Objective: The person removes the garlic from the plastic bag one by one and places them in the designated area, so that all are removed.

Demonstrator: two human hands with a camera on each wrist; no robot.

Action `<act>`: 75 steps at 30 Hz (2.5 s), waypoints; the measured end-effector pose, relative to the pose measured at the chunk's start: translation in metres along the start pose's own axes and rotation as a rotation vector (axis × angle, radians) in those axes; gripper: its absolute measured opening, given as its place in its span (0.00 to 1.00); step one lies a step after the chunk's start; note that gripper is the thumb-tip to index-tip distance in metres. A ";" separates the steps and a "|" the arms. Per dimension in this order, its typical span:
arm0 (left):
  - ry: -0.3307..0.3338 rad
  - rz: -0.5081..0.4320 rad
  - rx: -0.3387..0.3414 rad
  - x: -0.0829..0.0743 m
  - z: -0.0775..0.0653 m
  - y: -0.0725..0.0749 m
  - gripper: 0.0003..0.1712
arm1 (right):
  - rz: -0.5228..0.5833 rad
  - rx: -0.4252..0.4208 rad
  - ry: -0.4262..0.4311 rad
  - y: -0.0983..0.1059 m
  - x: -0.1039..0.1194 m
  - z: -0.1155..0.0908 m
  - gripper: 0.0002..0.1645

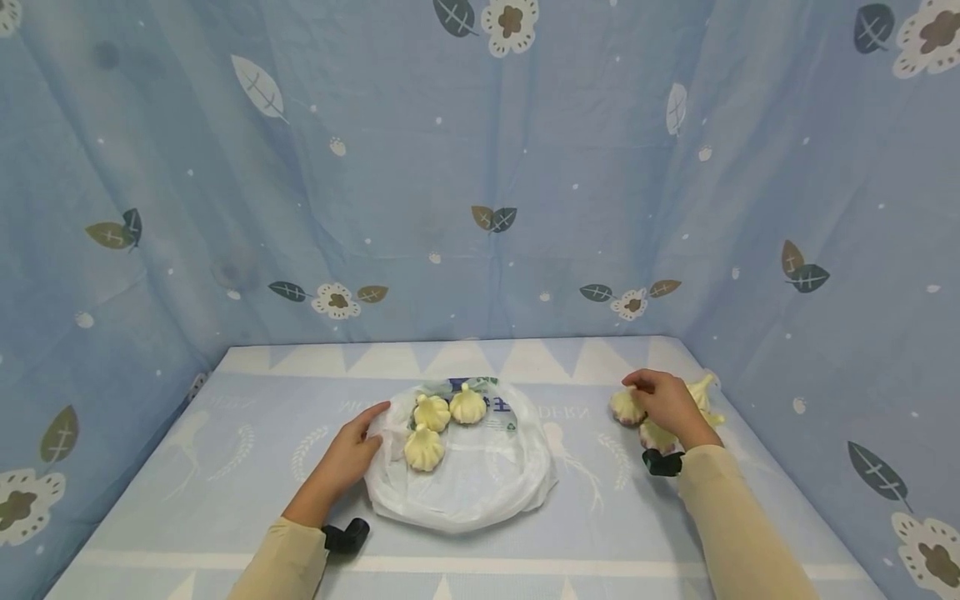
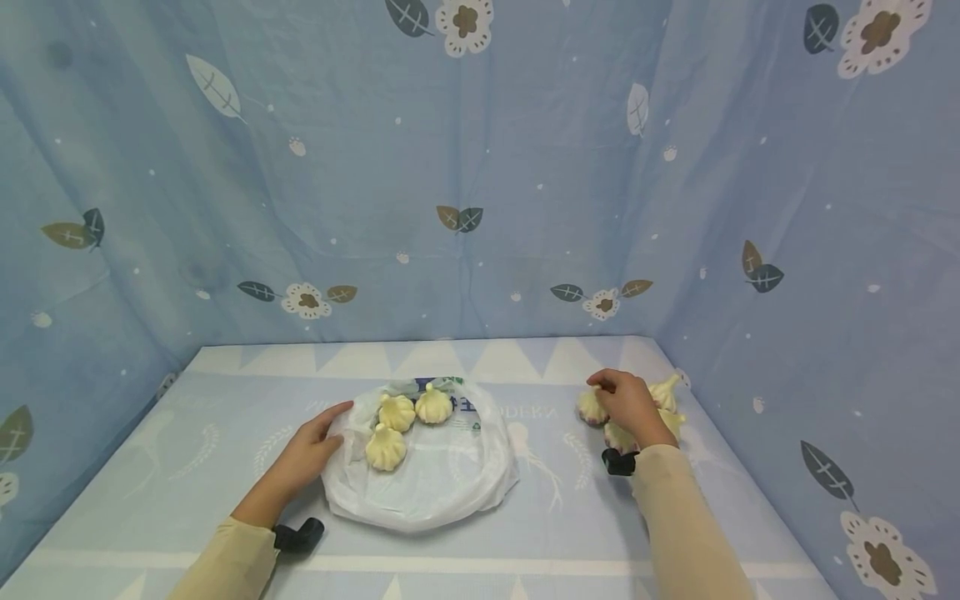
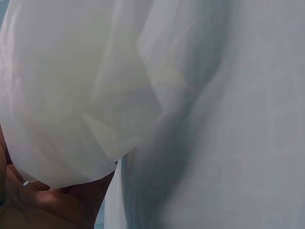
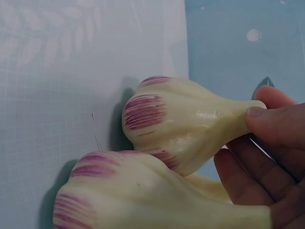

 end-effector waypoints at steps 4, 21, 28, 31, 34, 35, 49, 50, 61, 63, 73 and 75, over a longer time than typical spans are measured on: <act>0.010 -0.006 0.003 0.000 0.001 0.000 0.33 | -0.007 0.014 -0.004 0.001 0.000 0.000 0.17; 0.000 -0.009 0.003 -0.001 -0.001 0.002 0.33 | -0.026 0.019 0.016 0.006 0.021 0.001 0.15; -0.017 -0.020 0.005 -0.001 -0.001 0.004 0.33 | -0.035 -0.011 0.092 0.003 0.042 -0.001 0.13; -0.019 -0.025 0.010 -0.001 -0.002 0.005 0.33 | -0.016 0.006 0.110 -0.001 0.052 -0.001 0.14; -0.023 -0.023 0.011 0.000 -0.003 0.005 0.33 | -0.014 0.010 0.141 -0.004 0.062 -0.002 0.14; -0.024 -0.022 0.012 0.000 -0.002 0.005 0.33 | -0.015 0.008 0.154 -0.005 0.066 -0.003 0.14; -0.023 -0.020 0.008 -0.002 -0.002 0.005 0.33 | 0.025 0.026 0.277 -0.020 0.108 0.003 0.14; -0.023 -0.021 0.008 -0.002 -0.002 0.005 0.33 | 0.025 0.029 0.277 -0.022 0.111 0.003 0.14; -0.022 -0.027 0.008 -0.002 -0.002 0.005 0.33 | 0.000 0.084 0.316 -0.046 0.139 0.013 0.13; -0.019 -0.025 0.008 -0.002 -0.003 0.005 0.33 | -0.002 0.095 0.320 -0.051 0.143 0.015 0.13; -0.023 -0.022 0.003 -0.001 -0.003 0.005 0.33 | 0.000 0.138 0.338 -0.074 0.167 0.020 0.14; -0.021 -0.022 0.004 -0.001 -0.003 0.005 0.33 | 0.005 0.141 0.344 -0.077 0.171 0.019 0.14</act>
Point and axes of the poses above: each hand's wrist, its own z-axis towards the middle knuckle, its own y-axis out of the back of the hand, x = y × z, the point moved 1 cm from there along z, towards the middle knuckle, and after that the axes turned 7 degrees about -y, right-handed, at the moved point
